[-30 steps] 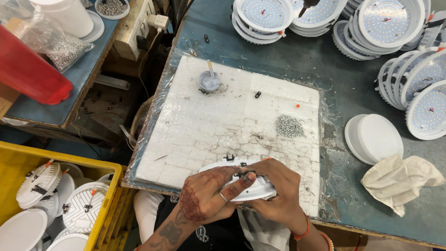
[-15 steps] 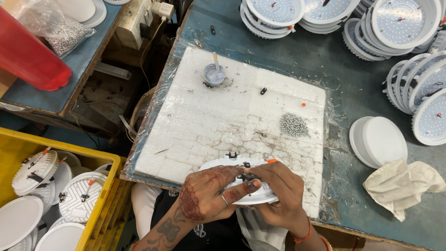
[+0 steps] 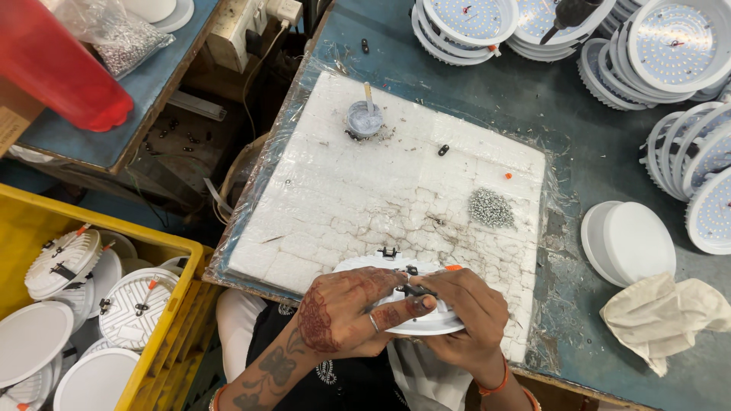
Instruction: The person assembles LED light fixtures by placing covers onto the base, using a powered screwdriver to secure components, and placing the assembled units into a bin.
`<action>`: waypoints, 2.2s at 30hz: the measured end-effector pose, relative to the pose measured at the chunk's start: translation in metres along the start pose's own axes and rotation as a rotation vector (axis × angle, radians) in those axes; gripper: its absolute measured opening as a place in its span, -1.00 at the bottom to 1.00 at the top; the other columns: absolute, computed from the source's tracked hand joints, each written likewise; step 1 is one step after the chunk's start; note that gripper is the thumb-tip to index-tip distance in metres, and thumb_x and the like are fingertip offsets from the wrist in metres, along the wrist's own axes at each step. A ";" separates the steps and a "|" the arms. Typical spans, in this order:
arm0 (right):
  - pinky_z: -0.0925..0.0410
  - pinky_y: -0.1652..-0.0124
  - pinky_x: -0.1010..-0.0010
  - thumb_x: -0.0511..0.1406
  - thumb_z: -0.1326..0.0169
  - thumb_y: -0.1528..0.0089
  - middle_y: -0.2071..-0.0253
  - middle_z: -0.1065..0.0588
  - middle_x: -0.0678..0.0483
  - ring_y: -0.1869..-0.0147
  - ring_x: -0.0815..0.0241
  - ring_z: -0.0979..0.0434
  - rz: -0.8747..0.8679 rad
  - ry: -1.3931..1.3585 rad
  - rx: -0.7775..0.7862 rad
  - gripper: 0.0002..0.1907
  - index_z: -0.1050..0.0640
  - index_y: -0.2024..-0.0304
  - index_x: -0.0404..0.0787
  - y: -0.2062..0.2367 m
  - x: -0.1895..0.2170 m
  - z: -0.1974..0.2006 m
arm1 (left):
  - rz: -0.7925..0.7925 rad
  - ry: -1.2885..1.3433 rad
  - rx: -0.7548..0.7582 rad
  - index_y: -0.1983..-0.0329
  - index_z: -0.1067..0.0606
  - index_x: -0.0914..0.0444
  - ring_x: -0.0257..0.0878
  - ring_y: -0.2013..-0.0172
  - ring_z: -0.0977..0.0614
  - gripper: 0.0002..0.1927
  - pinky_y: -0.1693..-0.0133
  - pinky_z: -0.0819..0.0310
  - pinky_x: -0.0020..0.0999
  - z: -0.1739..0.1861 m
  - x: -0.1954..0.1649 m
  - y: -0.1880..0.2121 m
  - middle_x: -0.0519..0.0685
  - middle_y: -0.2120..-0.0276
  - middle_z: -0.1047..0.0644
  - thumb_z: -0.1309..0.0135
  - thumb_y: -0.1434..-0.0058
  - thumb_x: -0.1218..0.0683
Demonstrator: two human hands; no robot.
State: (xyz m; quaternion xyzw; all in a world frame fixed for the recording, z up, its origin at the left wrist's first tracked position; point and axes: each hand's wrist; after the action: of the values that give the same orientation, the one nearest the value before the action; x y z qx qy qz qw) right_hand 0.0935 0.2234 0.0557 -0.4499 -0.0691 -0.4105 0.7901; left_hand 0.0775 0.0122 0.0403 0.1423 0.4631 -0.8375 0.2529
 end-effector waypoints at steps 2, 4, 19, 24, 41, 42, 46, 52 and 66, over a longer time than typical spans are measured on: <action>-0.47 0.29 0.41 -0.26 -0.38 0.00 0.27 -0.61 0.04 0.25 0.15 -0.66 0.020 -0.002 -0.008 -0.58 -0.61 0.15 -0.32 0.000 0.000 0.000 | -0.002 0.002 0.014 -0.25 -0.52 -0.05 -0.14 0.14 -0.73 -0.38 0.00 -0.68 -0.16 0.000 0.000 0.002 0.11 0.07 -0.65 -0.42 -0.09 0.04; -0.46 0.30 0.42 -0.25 -0.39 0.00 0.28 -0.61 0.04 0.26 0.16 -0.66 0.022 -0.004 -0.016 -0.57 -0.61 0.15 -0.32 -0.001 0.001 0.000 | -0.001 -0.001 0.025 -0.27 -0.51 -0.06 -0.13 0.12 -0.73 -0.36 -0.02 -0.67 -0.16 -0.001 0.001 0.003 0.11 0.06 -0.65 -0.41 -0.09 0.05; -0.41 0.39 0.45 -0.30 -0.33 0.02 0.35 -0.57 0.02 0.33 0.18 -0.62 0.006 0.059 -0.032 -0.61 -0.61 0.17 -0.33 -0.006 0.012 -0.002 | -0.007 0.004 0.002 -0.31 -0.47 -0.09 -0.13 0.09 -0.73 -0.36 -0.03 -0.67 -0.19 -0.001 0.001 0.004 0.08 0.05 -0.64 -0.42 -0.16 -0.02; -0.40 0.40 0.44 -0.35 -0.30 0.04 0.34 -0.58 0.01 0.33 0.15 -0.62 0.008 0.079 -0.017 -0.62 -0.61 0.17 -0.34 -0.006 0.012 -0.001 | -0.016 -0.010 0.002 -0.31 -0.47 -0.09 -0.15 0.12 -0.73 -0.35 0.00 -0.68 -0.20 0.000 0.002 0.004 0.08 0.06 -0.65 -0.43 -0.14 0.00; -0.50 0.23 0.30 -0.42 -0.17 0.09 0.16 -0.60 -0.10 0.18 0.00 -0.65 0.081 -0.048 0.147 -0.44 -0.56 0.00 -0.42 -0.004 -0.005 0.006 | -0.015 -0.003 -0.070 -0.24 -0.51 -0.07 -0.17 0.12 -0.74 -0.39 0.10 -0.68 -0.30 0.002 0.005 0.004 0.03 0.08 -0.67 -0.46 -0.12 -0.02; -0.50 0.23 0.32 -0.41 -0.22 0.07 0.15 -0.60 -0.10 0.18 0.02 -0.66 0.095 -0.029 0.109 -0.48 -0.56 0.02 -0.41 -0.002 -0.005 0.005 | -0.019 -0.013 -0.065 -0.24 -0.52 -0.07 -0.16 0.12 -0.74 -0.39 0.09 -0.68 -0.28 0.000 0.005 0.004 0.04 0.10 -0.67 -0.46 -0.12 -0.02; -0.50 0.24 0.38 -0.41 -0.28 0.04 0.16 -0.62 -0.06 0.18 0.06 -0.68 0.095 -0.014 0.069 -0.53 -0.57 0.06 -0.39 0.004 -0.006 0.003 | -0.021 -0.031 -0.072 -0.24 -0.52 -0.08 -0.10 0.08 -0.74 -0.44 0.04 -0.70 -0.21 -0.004 0.003 0.005 0.08 0.09 -0.67 -0.43 -0.17 0.01; -0.49 0.28 0.41 -0.42 -0.27 0.01 0.25 -0.62 -0.08 0.24 0.07 -0.69 0.081 0.024 -0.003 -0.63 -0.60 0.14 -0.40 0.004 -0.007 0.001 | -0.034 0.012 -0.089 -0.22 -0.52 -0.05 -0.06 0.11 -0.75 -0.51 0.05 -0.70 -0.16 -0.008 0.004 0.006 0.14 0.09 -0.66 -0.37 -0.23 0.00; -0.52 0.22 0.39 -0.37 -0.25 -0.09 0.25 -0.61 -0.10 0.23 0.09 -0.68 0.039 -0.032 -0.032 -0.72 -0.60 0.18 -0.40 0.005 -0.005 -0.001 | -0.057 -0.056 -0.096 -0.28 -0.54 -0.07 -0.03 0.14 -0.74 -0.67 0.08 -0.69 -0.18 -0.010 0.000 0.007 0.15 0.14 -0.64 -0.09 -0.48 0.05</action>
State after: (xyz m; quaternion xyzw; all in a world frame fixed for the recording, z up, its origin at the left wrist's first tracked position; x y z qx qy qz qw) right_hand 0.0937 0.2268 0.0502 -0.4702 -0.0662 -0.3888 0.7895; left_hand 0.0815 0.0181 0.0302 0.0931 0.4994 -0.8247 0.2486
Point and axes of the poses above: each hand's wrist, its own y-axis away from the middle knuckle, its own z-axis out of the back of the hand, x = y × z
